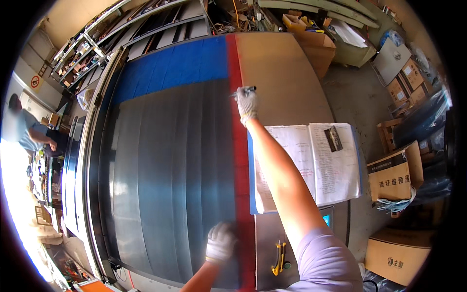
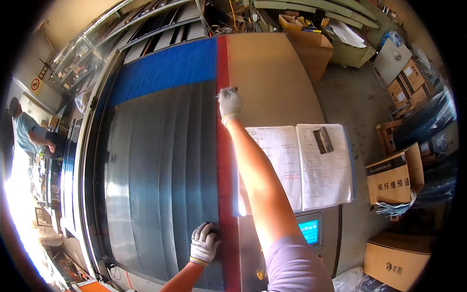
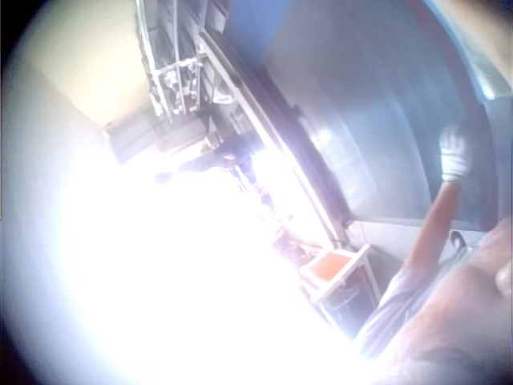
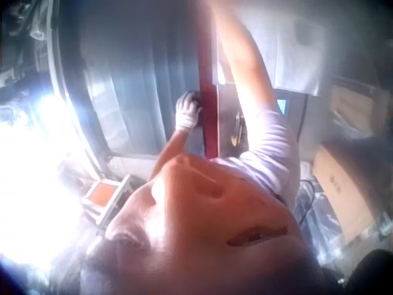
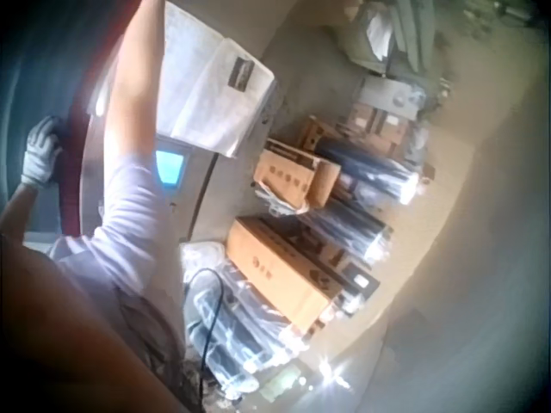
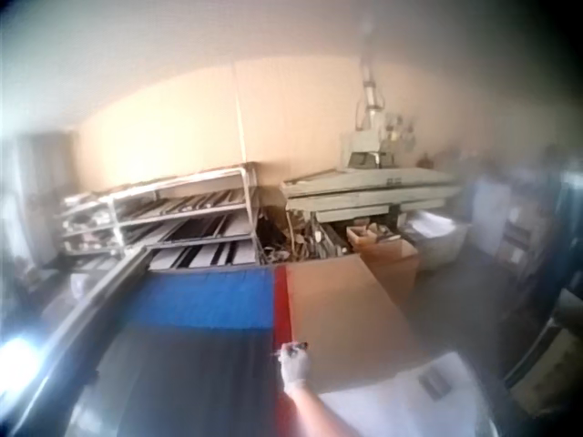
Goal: The person operates a large industrial sheet cutting machine in a workshop. They place a large dark sheet onto the machine's blue mat, align it, and use the control panel to cut the sheet into strips. The person then removes the cut strips and stacks them on a nearby table.
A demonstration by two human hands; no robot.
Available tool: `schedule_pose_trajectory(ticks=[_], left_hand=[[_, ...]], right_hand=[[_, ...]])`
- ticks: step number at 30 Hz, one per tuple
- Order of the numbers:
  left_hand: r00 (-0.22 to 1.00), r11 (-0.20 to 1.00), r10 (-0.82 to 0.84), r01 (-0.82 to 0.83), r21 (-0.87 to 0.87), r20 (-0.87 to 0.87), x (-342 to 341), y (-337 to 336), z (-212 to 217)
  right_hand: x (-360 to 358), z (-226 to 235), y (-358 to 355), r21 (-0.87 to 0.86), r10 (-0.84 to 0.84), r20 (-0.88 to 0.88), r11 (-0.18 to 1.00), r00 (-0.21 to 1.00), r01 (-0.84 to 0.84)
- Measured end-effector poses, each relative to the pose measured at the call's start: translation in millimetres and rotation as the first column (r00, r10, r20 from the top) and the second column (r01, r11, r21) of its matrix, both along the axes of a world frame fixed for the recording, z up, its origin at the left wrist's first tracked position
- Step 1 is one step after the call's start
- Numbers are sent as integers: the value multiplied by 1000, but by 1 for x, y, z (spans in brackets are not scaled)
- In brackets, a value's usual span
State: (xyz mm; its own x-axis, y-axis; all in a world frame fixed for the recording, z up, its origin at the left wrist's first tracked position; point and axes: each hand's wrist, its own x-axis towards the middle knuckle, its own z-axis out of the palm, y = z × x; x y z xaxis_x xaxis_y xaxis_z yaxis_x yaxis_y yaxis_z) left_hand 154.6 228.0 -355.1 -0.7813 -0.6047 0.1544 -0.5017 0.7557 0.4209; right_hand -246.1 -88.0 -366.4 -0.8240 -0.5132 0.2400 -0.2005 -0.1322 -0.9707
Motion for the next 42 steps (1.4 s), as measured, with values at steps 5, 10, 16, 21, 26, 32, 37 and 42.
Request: schedule_pose_trajectory(ticks=[5, 10, 16, 21, 26, 32, 37, 42], left_hand=[[999, 999, 34, -34, -9, -18, 1, 7, 15], [998, 995, 67, -68, -72, -18, 11, 12, -2], [907, 805, 369, -201, 559, -205, 11, 60, 69], [821, 570, 440, 59, 820, -364, 47, 104, 163], [931, 698, 236, 38, 715, -280, 75, 128, 211], [969, 714, 123, 62, 697, -213, 85, 154, 233], [989, 718, 45, 68, 693, -143, 68, 180, 191], [996, 839, 43, 5, 544, -75, 27, 182, 91]], right_hand=[[82, 45, 124, -108, 140, 43, 985, 989, -135], [164, 90, 282, -20, 316, 216, 947, 924, -320], [226, 162, 421, 14, 354, 138, 933, 925, -359], [274, 235, 496, -51, 428, 198, 903, 882, -427], [308, 255, 540, -62, 490, 194, 871, 850, -487], [337, 240, 567, -109, 490, 221, 871, 843, -478], [339, 196, 599, -55, 348, 402, 933, 847, -357], [274, 128, 644, 122, 282, 88, 949, 955, -291]])
